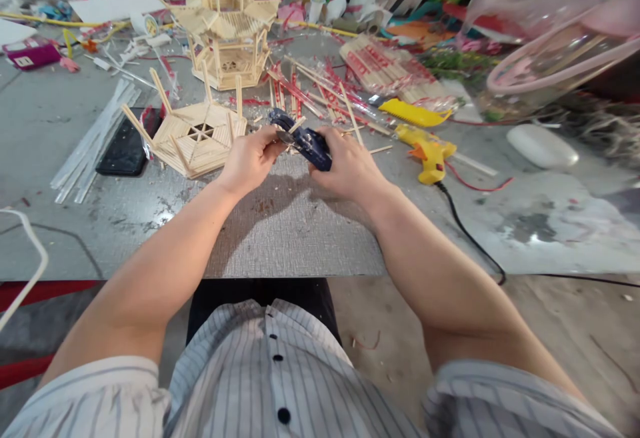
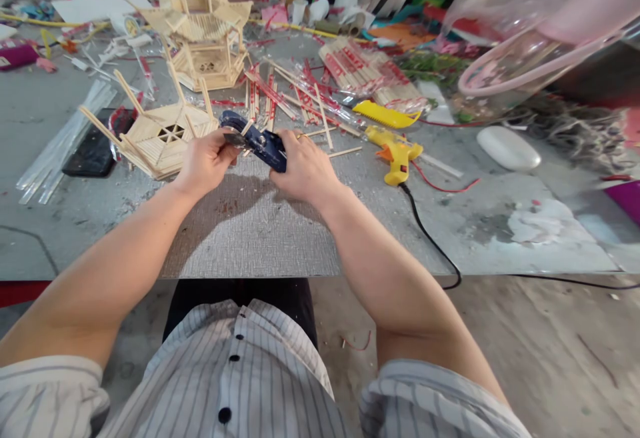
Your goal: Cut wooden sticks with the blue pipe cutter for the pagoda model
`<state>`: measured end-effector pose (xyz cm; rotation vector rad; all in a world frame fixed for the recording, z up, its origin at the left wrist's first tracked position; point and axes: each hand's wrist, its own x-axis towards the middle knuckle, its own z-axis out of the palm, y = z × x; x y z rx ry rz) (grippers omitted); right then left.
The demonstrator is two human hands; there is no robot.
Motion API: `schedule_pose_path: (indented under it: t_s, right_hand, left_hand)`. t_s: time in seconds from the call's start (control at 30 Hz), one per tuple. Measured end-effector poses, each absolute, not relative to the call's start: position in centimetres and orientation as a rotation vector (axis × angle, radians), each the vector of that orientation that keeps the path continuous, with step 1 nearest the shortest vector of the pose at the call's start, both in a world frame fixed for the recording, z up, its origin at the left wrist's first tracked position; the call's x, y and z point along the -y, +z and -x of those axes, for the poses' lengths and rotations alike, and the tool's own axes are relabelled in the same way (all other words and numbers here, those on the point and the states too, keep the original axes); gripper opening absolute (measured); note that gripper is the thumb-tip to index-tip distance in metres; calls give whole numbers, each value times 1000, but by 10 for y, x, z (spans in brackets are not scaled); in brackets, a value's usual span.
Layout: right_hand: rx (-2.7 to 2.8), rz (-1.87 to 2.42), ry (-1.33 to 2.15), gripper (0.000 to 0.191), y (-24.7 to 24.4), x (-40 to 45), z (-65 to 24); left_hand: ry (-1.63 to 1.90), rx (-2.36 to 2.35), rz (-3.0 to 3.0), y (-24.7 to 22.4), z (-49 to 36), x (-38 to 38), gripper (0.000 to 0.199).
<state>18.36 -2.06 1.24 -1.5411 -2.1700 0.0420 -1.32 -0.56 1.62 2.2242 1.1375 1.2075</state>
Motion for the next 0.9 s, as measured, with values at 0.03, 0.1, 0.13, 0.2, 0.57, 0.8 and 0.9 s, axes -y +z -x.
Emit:
schedule_pose_path:
  t_s: [0.03,0.1,0.13,0.2,0.57,0.8,0.9]
  right_hand:
    - [2174,1510,54,61,10,19,-185]
    - [2182,1483,81,64,6,16,-187]
    - [2188,1476,92,66,5,15,-188]
    - [2202,1461,112,69,5,14,-189]
    - [2188,1448,310,77,8,20,-186]
    - [2261,1335,347,80,7,15,-191]
    - [2284,1316,340,83,7,11,-193]
  left_hand:
    - [1199,-1140,-2230,16,13,6,17]
    - [1191,-1147,-2230,16,14,7,20]
    - [1190,-1149,-2226,17,14,6,21]
    - [1184,-1149,-2216,17,14,6,22]
    - [1212,-1284,-2398,8,12,3,33]
    - [1189,-1176,-2435,11,16,2,38]
    - [1192,-1166,-2432,9,17,-1,38]
